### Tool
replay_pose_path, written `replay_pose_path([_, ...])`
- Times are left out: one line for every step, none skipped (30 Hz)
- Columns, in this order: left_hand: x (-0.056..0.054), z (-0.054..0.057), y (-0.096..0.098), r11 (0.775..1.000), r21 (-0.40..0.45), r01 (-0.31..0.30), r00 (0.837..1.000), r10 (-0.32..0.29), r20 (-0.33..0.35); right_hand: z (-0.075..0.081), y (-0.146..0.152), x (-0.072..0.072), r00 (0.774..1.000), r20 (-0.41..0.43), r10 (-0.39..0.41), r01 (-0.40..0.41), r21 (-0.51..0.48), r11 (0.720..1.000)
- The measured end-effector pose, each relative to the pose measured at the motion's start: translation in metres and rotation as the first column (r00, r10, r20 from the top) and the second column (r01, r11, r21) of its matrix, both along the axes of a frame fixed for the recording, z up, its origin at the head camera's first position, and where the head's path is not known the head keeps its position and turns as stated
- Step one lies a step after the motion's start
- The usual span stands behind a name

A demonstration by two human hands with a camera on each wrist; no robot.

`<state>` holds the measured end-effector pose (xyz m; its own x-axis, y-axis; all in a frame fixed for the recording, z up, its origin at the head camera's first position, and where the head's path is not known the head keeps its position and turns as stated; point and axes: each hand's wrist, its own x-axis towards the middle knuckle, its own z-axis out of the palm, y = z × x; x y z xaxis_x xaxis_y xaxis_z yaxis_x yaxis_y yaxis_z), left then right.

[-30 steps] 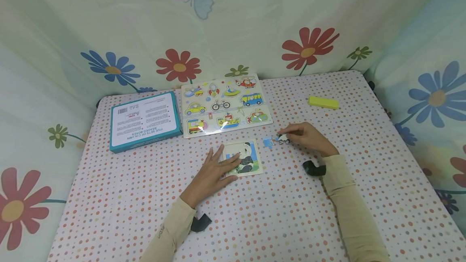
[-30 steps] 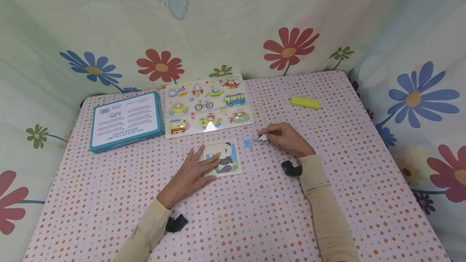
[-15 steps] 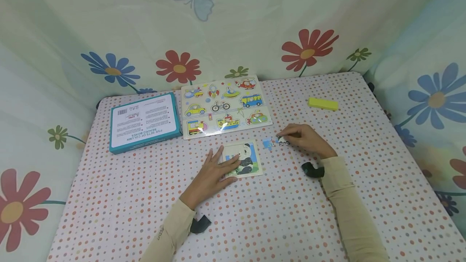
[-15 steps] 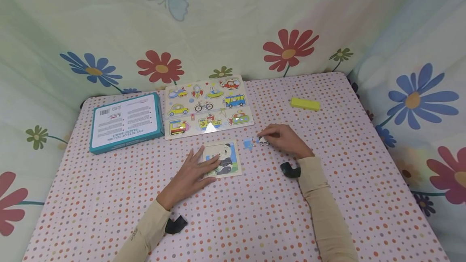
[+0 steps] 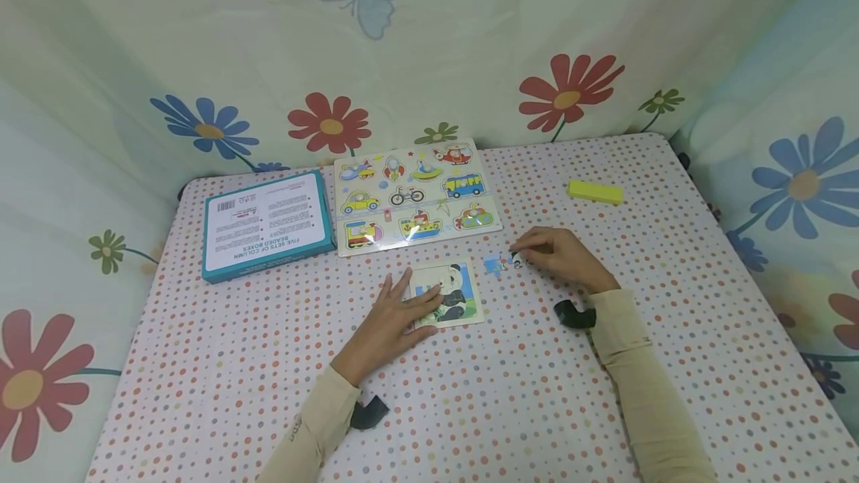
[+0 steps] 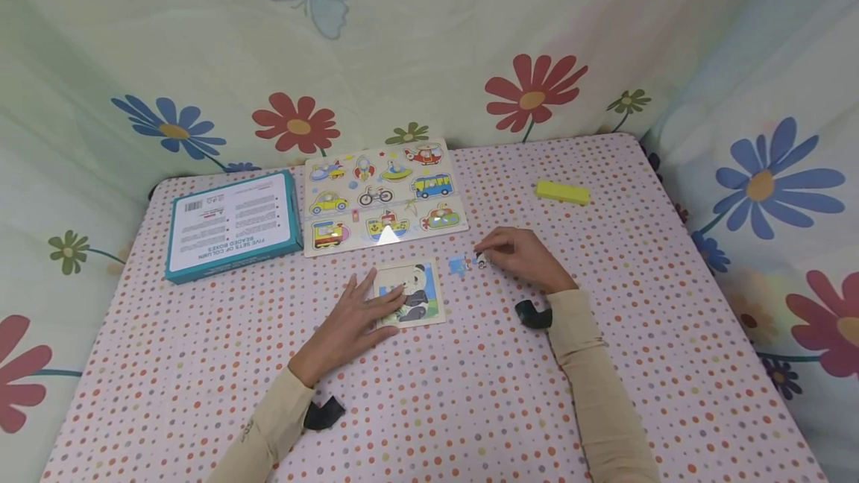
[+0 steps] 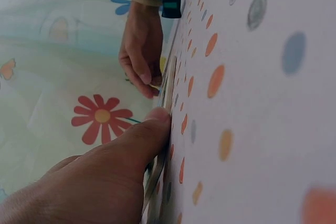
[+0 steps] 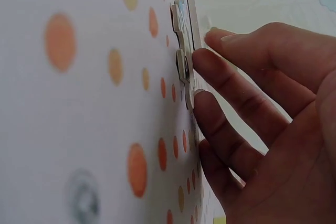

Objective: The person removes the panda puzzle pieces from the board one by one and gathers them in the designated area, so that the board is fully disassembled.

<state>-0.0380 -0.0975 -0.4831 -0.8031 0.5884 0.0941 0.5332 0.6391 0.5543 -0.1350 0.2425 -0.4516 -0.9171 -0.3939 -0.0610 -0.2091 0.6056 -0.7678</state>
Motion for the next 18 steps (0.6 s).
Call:
replay_pose_path([0.0, 0.0, 0.0, 1.0, 0.001, -0.001, 1.0, 0.001, 0.0, 0.0, 0.0, 0.0, 1.0, -0.004, -0.009, 0.009, -0.001, 1.0])
replay_pose_path([0.0, 0.0, 0.0, 1.0, 0.002, -0.002, 1.0, 0.002, 0.002, 0.0, 0.0, 0.0, 1.0, -0.007, -0.017, 0.017, -0.003, 1.0])
replay_pose_path([0.0, 0.0, 0.0, 1.0, 0.004, -0.002, 1.0, 0.002, 0.002, 0.001, 0.0, 0.0, 1.0, -0.011, -0.024, 0.024, -0.01, 1.0])
replay_pose_path([0.0, 0.001, 0.0, 1.0, 0.004, -0.003, 1.0, 0.003, 0.005, 0.002, 0.0, 0.0, 0.999, -0.016, -0.033, 0.033, -0.017, 0.999])
replay_pose_path([0.0, 0.001, 0.0, 1.0, 0.002, -0.004, 1.0, 0.004, 0.007, 0.002, -0.001, 0.0, 0.999, -0.019, -0.039, 0.039, -0.029, 0.999])
replay_pose_path([0.0, 0.001, 0.0, 1.0, 0.001, -0.004, 1.0, 0.004, 0.008, 0.003, -0.001, 0.0, 0.999, -0.025, -0.042, 0.041, -0.043, 0.998])
replay_pose_path([0.001, 0.001, 0.0, 1.0, 0.001, -0.005, 1.0, 0.005, 0.009, 0.003, -0.002, 0.0, 0.999, -0.028, -0.042, 0.04, -0.061, 0.997])
replay_pose_path([0.001, 0.002, 0.0, 1.0, 0.001, -0.004, 1.0, 0.004, 0.007, 0.004, -0.003, 0.0, 0.999, -0.032, -0.039, 0.036, -0.086, 0.996])
replay_pose_path([0.001, 0.002, 0.0, 1.0, 0.0, -0.004, 1.0, 0.004, 0.003, 0.005, -0.005, -0.001, 0.999, -0.036, -0.038, 0.034, -0.113, 0.993])
replay_pose_path([0.002, 0.002, 0.0, 1.0, -0.001, -0.004, 1.0, 0.004, 0.003, 0.005, -0.007, -0.001, 0.999, -0.042, -0.032, 0.026, -0.145, 0.989])
replay_pose_path([0.002, 0.002, 0.001, 1.0, 0.001, -0.003, 1.0, 0.003, 0.003, 0.006, -0.01, -0.001, 0.999, -0.044, -0.027, 0.019, -0.176, 0.984])
replay_pose_path([0.002, 0.003, 0.001, 1.0, 0.004, -0.002, 1.0, 0.002, 0.003, 0.006, -0.013, -0.001, 0.999, -0.049, -0.024, 0.014, -0.199, 0.98])
replay_pose_path([0.002, 0.003, 0.002, 1.0, 0.005, 0.002, 1.0, -0.002, 0.004, 0.007, -0.017, 0.0, 0.998, -0.053, -0.019, 0.006, -0.223, 0.975])
replay_pose_path([0.001, 0.003, 0.003, 1.0, 0.005, 0.008, 1.0, -0.008, 0.003, 0.007, -0.022, 0.0, 0.998, -0.056, -0.012, -0.002, -0.244, 0.97])
replay_pose_path([0.001, 0.003, 0.005, 1.0, 0.006, 0.018, 1.0, -0.018, 0.002, 0.007, -0.027, 0.001, 0.999, -0.055, -0.004, -0.011, -0.259, 0.966])
replay_pose_path([0.0, 0.004, 0.006, 1.0, 0.005, 0.028, 1.0, -0.028, 0.001, 0.007, -0.033, 0.001, 0.998, -0.056, 0.01, -0.024, -0.265, 0.964])
replay_pose_path([-0.002, 0.004, 0.008, 0.999, 0.0, 0.04, 0.999, -0.04, -0.004, 0.006, -0.039, 0.001, 0.999, -0.045, 0.021, -0.032, -0.272, 0.962])
replay_pose_path([-0.003, 0.004, 0.009, 0.999, -0.005, 0.052, 0.999, -0.052, -0.011, 0.005, -0.046, 0.002, 0.999, -0.024, 0.035, -0.04, -0.278, 0.96])
